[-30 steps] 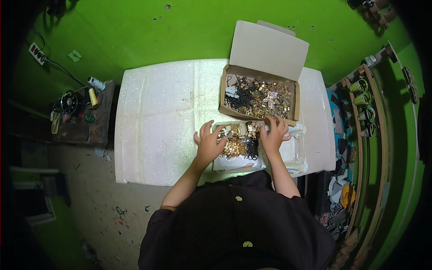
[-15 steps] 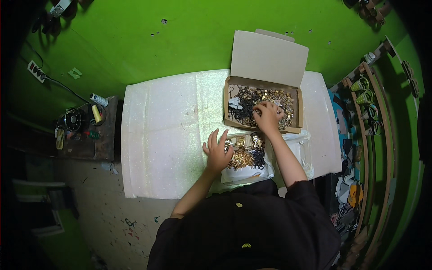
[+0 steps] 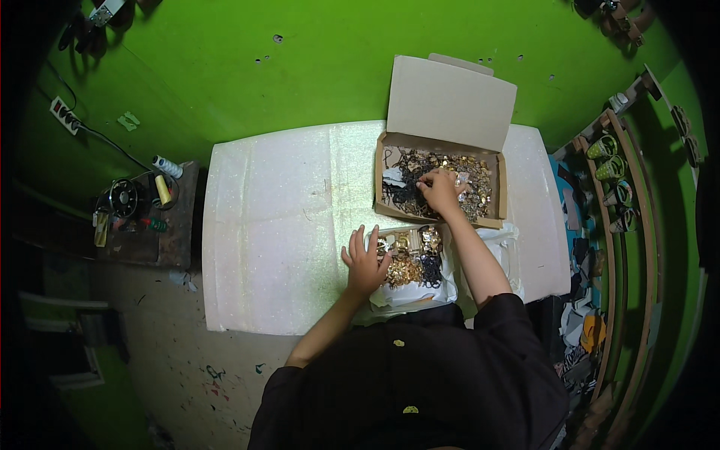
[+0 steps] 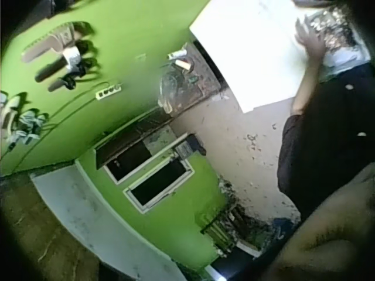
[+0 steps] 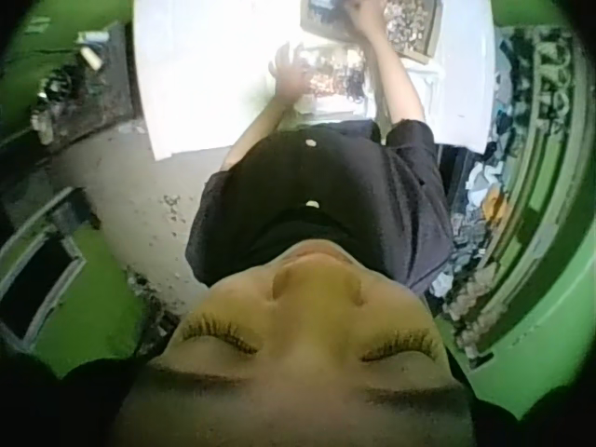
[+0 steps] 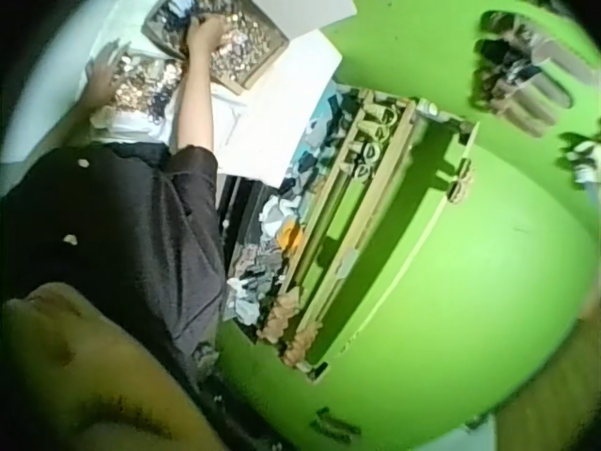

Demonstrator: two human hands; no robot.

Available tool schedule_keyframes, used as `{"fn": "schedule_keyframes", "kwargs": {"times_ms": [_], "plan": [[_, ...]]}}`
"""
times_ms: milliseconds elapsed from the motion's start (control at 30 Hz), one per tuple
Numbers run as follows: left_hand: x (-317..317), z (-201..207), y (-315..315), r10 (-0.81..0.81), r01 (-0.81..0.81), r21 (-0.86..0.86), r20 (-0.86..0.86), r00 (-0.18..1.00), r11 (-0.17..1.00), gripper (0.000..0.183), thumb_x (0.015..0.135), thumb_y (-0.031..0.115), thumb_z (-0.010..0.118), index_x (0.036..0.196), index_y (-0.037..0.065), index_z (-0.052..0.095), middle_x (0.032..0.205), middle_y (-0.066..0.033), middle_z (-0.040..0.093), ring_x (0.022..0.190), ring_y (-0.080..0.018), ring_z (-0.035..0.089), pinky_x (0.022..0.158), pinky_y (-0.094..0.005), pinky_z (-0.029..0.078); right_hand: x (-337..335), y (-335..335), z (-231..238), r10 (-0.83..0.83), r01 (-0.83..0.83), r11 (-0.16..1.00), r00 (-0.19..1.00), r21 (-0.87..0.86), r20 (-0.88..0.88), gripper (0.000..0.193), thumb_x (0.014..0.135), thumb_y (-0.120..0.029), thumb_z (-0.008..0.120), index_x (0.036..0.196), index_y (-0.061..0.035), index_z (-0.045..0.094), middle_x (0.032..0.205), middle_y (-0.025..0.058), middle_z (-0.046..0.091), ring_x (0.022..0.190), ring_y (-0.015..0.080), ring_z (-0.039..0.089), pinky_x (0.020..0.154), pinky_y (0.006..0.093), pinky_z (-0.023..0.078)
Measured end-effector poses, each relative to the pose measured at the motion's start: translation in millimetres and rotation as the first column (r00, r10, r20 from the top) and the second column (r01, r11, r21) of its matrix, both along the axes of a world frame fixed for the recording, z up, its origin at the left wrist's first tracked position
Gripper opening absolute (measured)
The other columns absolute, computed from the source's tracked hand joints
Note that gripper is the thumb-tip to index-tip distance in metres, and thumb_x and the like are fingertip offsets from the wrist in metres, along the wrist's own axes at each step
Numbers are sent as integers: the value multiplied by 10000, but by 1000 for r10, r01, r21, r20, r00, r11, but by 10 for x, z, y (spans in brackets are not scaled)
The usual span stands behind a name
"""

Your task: Sorting various small hardware components from a box into smaller containers.

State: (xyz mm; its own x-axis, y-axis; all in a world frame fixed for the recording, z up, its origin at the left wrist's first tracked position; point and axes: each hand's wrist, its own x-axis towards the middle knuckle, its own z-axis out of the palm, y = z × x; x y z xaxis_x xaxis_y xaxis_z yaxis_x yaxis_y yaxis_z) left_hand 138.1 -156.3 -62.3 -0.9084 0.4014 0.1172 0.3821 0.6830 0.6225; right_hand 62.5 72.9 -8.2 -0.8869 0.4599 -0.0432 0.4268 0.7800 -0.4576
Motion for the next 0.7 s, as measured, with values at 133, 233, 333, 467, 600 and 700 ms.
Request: {"fn": "schedule_keyframes", "kwargs": {"times_ms": [133,233,333,467,600,700], "plan": [[10,21,3,-8,8,14,-1,1000,1000,628,859,333,550,1394,92,328,1412,-250,253,1326,-404,195,1010,-627,99,6,97,285,51,-44,998,981,42,-189,129,773,-273,689,874,-198,717,1061,9,586,1127,226,445,976,601,158],[14,31,-33,2,-2,21,-13,1000,1000,641,857,325,555,1405,105,304,1424,-242,226,1334,-402,173,1010,-630,86,29,70,616,96,-76,994,944,76,-316,134,778,-264,679,889,-197,714,1035,9,595,1114,224,459,978,603,155],[-34,110,-57,35,-35,43,-2,999,998,631,859,319,553,1405,129,298,1435,-226,200,1344,-391,152,1005,-640,74,18,62,901,108,-63,989,923,131,-370,138,800,-262,649,900,-189,710,1008,14,617,1088,229,484,974,610,161],[-212,327,-40,55,-51,70,-63,996,996,602,850,307,561,1381,132,338,1436,-215,202,1350,-380,144,1012,-643,61,-28,89,1193,139,-62,980,893,189,-429,153,829,-275,617,921,-186,700,962,-2,654,1023,205,537,962,585,174],[-471,611,32,65,-34,155,-200,978,987,522,834,293,584,1315,160,431,1428,-203,221,1357,-370,131,1029,-617,43,-116,84,1411,141,-29,978,825,209,-547,167,840,-290,607,936,-190,699,941,-6,675,962,175,573,949,545,180],[-669,814,120,40,10,175,-277,960,984,484,828,294,592,1276,155,472,1424,-201,231,1356,-367,136,1032,-608,33,-236,156,1567,142,9,972,773,235,-619,173,851,-289,593,954,-197,697,916,-3,679,924,166,588,934,530,186]]}}
